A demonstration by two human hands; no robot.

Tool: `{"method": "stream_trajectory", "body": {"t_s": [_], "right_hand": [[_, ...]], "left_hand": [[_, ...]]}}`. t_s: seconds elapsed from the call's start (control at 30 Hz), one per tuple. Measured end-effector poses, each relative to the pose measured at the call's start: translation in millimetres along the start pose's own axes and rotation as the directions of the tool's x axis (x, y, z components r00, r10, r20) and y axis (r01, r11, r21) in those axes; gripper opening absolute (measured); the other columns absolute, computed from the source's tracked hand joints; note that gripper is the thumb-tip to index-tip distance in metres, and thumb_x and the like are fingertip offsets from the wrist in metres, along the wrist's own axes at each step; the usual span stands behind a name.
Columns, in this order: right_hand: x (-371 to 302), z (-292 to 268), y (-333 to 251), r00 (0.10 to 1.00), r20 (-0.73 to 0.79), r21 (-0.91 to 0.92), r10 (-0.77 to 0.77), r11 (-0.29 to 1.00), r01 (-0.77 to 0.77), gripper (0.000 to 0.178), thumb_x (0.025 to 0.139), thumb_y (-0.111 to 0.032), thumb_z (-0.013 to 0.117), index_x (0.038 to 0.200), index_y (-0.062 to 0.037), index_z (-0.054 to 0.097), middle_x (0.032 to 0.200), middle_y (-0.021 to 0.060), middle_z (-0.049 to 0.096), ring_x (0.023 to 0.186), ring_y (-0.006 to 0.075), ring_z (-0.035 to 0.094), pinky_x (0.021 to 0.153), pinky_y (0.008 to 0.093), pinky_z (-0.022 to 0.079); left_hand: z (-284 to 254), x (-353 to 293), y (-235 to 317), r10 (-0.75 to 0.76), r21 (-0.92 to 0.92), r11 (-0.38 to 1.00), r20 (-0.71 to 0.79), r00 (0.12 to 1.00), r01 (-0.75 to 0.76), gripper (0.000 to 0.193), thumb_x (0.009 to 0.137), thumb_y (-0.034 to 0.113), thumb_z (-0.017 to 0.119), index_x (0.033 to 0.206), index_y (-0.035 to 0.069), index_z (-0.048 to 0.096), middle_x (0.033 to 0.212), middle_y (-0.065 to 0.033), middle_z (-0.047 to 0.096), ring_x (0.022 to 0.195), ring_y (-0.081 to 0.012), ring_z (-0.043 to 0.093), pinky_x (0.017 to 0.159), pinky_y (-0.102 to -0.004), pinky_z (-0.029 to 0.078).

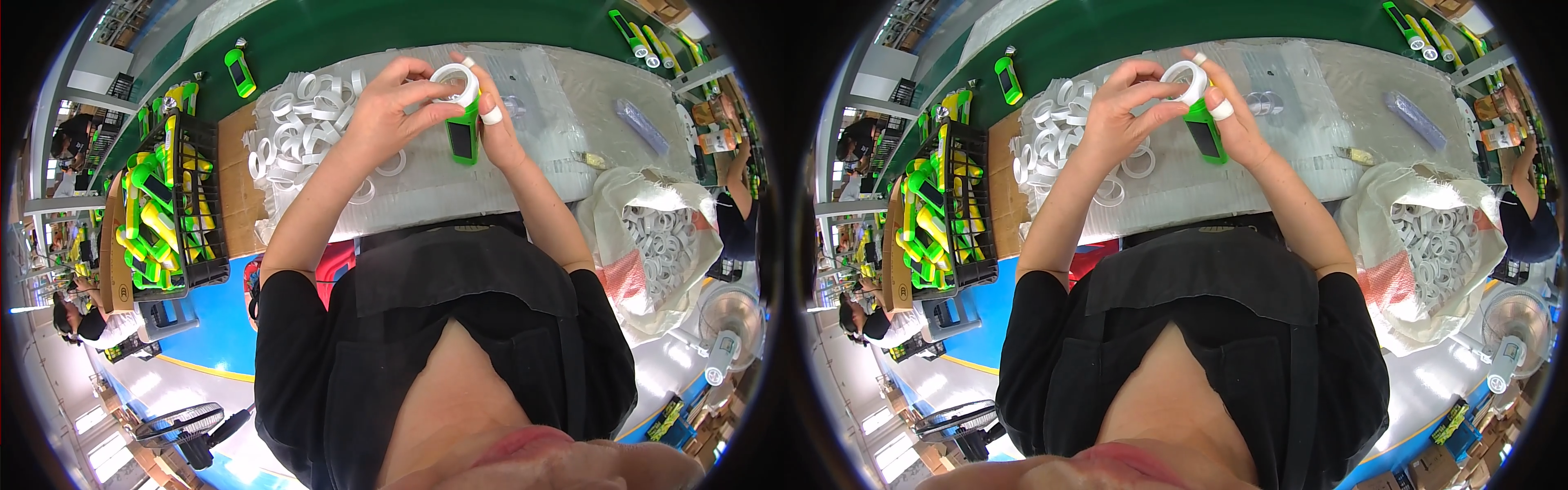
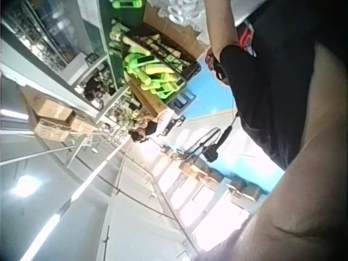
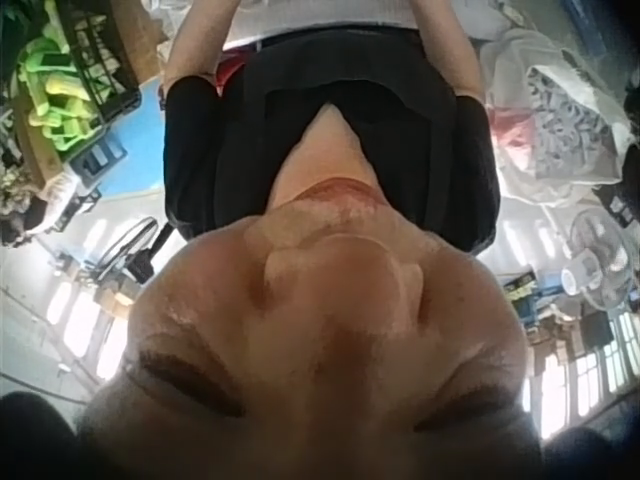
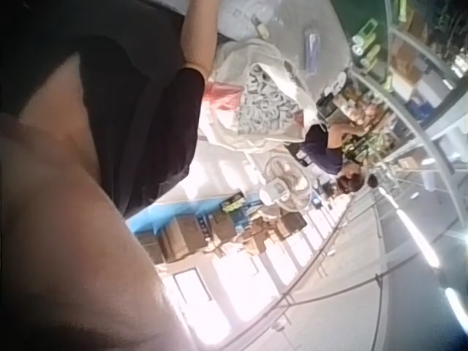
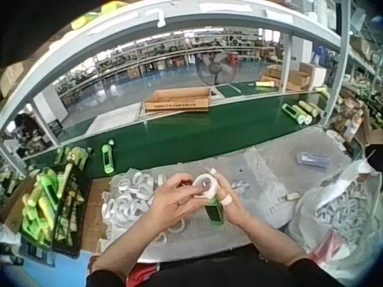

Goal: Assembling portable flashlights by attaching heads and plastic components.

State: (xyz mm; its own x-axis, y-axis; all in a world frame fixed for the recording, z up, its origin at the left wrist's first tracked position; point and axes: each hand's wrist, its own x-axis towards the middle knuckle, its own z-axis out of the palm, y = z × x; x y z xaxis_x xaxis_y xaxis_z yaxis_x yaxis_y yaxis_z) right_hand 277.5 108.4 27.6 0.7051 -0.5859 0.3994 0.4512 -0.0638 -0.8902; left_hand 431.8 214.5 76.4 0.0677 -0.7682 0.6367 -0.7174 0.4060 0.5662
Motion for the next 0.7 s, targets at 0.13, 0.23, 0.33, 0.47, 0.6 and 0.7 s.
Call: {"method": "stream_trajectory", "body": {"t_s": [0.13, 0.23, 0.33, 0.47, 0.6, 0.7], "right_hand": [[13, -22, -16, 0.977, 0.157, -0.278, -0.147, 0.942, 0.186, 0.049, 0.087, -0.020, 0.071, 0.132, -0.0073, 0.056, 0.121, 0.0078, 0.060, 0.107, 0.0196, 0.061, 0.092, 0.0317, 0.049], [24, -42, -50, 0.954, 0.253, -0.508, -0.161, 0.817, 0.272, 0.038, 0.079, -0.013, 0.078, 0.115, -0.0074, 0.066, 0.108, 0.0066, 0.066, 0.103, 0.0200, 0.062, 0.090, 0.0325, 0.050], [36, -54, -84, 0.898, 0.439, -0.614, -0.014, 0.726, 0.311, 0.045, 0.074, -0.010, 0.080, 0.116, -0.0069, 0.062, 0.118, 0.0074, 0.062, 0.107, 0.0205, 0.060, 0.090, 0.0327, 0.049], [57, -39, -111, 0.841, 0.491, -0.777, 0.229, 0.552, 0.303, 0.043, 0.074, -0.010, 0.077, 0.112, -0.0026, 0.059, 0.095, 0.0067, 0.056, 0.082, 0.0215, 0.055, 0.076, 0.0343, 0.047], [68, -26, -137, 0.698, 0.467, -0.884, 0.543, 0.313, 0.347, 0.036, 0.071, -0.002, 0.073, 0.104, -0.0003, 0.058, 0.093, 0.0091, 0.055, 0.079, 0.0234, 0.054, 0.070, 0.0345, 0.046], [69, -28, -137, 0.695, 0.447, -0.893, 0.563, 0.332, 0.305, 0.032, 0.069, 0.001, 0.071, 0.098, 0.0005, 0.058, 0.087, 0.0102, 0.056, 0.074, 0.0238, 0.054, 0.066, 0.0351, 0.046]], "left_hand": [[0, 3, -2, 0.036, 0.019, 0.999, 0.059, 0.998, -0.038, 0.032, 0.074, 0.025, 0.081, 0.103, 0.014, 0.072, 0.102, -0.0071, 0.057, 0.088, -0.0226, 0.062, 0.071, -0.0332, 0.052], [4, 5, 4, 0.071, 0.031, 0.997, 0.073, 0.995, -0.073, 0.037, 0.072, 0.027, 0.083, 0.103, 0.013, 0.068, 0.103, -0.0082, 0.058, 0.088, -0.0253, 0.062, 0.071, -0.0344, 0.052], [15, 10, 10, 0.068, -0.009, 0.998, 0.080, 0.994, -0.067, 0.040, 0.071, 0.028, 0.084, 0.100, 0.011, 0.062, 0.101, -0.0090, 0.062, 0.088, -0.0265, 0.063, 0.070, -0.0349, 0.052], [35, 11, 6, -0.071, -0.070, 0.994, 0.110, 0.991, 0.079, 0.040, 0.071, 0.025, 0.084, 0.096, 0.010, 0.056, 0.093, -0.0074, 0.067, 0.084, -0.0263, 0.064, 0.068, -0.0355, 0.051], [40, 16, 10, -0.104, -0.116, 0.986, 0.155, 0.983, 0.122, 0.038, 0.074, 0.021, 0.083, 0.101, 0.009, 0.061, 0.101, -0.0022, 0.071, 0.087, -0.0202, 0.067, 0.076, -0.0317, 0.052], [45, 18, 10, -0.047, -0.122, 0.990, 0.138, 0.989, 0.064, 0.037, 0.074, 0.022, 0.083, 0.100, 0.008, 0.061, 0.102, -0.0028, 0.070, 0.087, -0.0198, 0.067, 0.074, -0.0311, 0.053]]}}
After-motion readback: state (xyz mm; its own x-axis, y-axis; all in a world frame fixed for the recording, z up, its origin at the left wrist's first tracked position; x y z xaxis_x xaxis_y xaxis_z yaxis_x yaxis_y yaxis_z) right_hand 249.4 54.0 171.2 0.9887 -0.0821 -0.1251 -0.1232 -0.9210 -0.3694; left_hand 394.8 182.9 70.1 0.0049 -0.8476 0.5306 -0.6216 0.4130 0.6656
